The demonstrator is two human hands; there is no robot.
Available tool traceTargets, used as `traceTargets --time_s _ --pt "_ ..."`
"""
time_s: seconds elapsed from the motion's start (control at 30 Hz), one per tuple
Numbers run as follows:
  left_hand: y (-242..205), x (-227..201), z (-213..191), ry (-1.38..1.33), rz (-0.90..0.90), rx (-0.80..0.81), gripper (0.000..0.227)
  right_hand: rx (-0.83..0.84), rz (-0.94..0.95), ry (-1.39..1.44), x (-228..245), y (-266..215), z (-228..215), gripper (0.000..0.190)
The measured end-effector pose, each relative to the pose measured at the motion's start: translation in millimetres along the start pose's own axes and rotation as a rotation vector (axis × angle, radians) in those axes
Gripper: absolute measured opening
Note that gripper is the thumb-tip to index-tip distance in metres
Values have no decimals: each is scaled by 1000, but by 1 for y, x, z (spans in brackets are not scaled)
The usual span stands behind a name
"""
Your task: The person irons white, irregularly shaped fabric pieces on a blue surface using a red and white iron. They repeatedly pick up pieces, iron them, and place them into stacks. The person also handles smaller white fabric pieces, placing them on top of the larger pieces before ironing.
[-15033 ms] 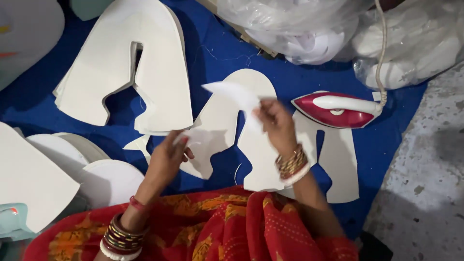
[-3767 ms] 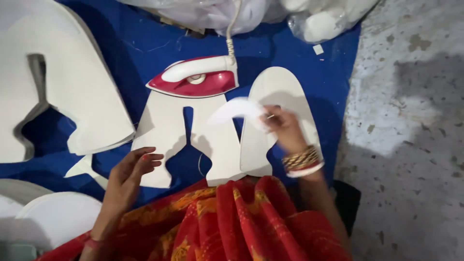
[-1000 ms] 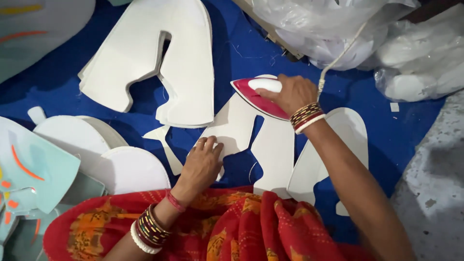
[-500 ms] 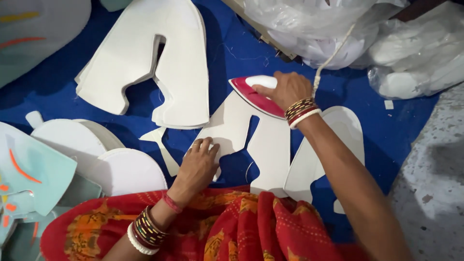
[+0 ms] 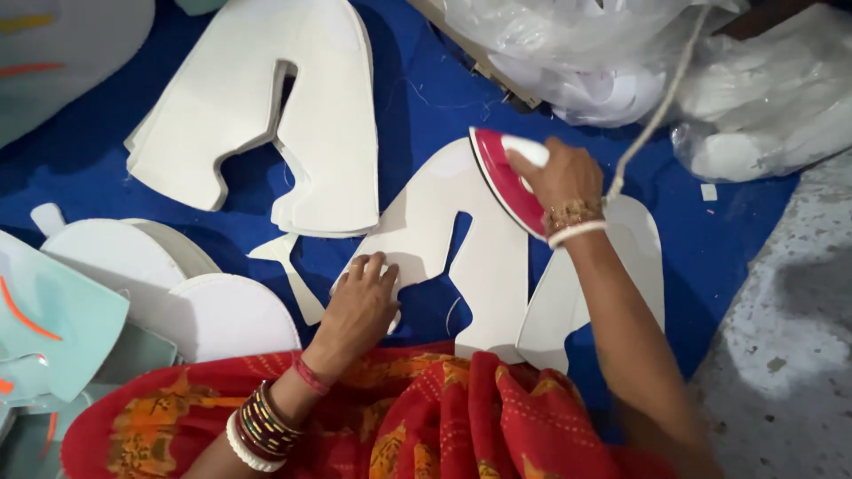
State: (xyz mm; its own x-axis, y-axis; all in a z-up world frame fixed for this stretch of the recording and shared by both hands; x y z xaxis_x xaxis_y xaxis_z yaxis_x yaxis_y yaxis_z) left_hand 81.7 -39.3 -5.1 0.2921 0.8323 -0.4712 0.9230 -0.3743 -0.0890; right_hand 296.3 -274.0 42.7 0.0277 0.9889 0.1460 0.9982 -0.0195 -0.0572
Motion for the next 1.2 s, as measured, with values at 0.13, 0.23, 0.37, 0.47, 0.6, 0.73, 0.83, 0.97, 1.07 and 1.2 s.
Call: traceTargets --time_s 0.13,0.23,0.37,0.47,0.6,0.73,0.83,0.97,1.07,1.2 --pt "0 0 0 -4 5 -21 58 -46 -30 2 19 19 -4 69" --pt "-1 3 4 -31 5 -26 58 -34 -123 15 38 15 -7 69" --pt "-3 12 2 -58 -5 -68 60 61 -263 -24 56 14 3 67" --pt "-8 8 -1 -86 4 -82 61 5 -203 -118 41 25 8 73" --pt "-7 7 0 -67 22 -81 61 -53 -196 -92 40 14 -4 71" --pt "-7 9 4 -59 23 -79 63 41 -158 -132 40 -1 2 70" --pt "-8 6 -1 -48 18 -65 64 -20 -144 -115 31 17 8 70" --pt "-5 1 -2 -45 17 -51 64 -164 -155 -138 41 22 -7 70" --pt "-4 3 -1 -52 1 -27 63 -58 -194 -45 69 10 -7 70" --pt "-6 5 2 -37 6 -38 61 26 -308 -100 89 4 12 71"
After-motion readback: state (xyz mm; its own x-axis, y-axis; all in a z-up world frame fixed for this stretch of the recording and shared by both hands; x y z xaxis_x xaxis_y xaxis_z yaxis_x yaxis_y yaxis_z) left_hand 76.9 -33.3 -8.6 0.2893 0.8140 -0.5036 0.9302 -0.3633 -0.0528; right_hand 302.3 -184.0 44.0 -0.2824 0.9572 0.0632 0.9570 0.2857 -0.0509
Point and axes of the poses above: each hand's wrist, its own y-axis towards the middle knuckle, its own z-axis out of the palm, x = y × z, the point moved 10 cm from there along y, towards the middle knuckle, and after that the axes turned 5 degrees about z, right-handed, at the moved point
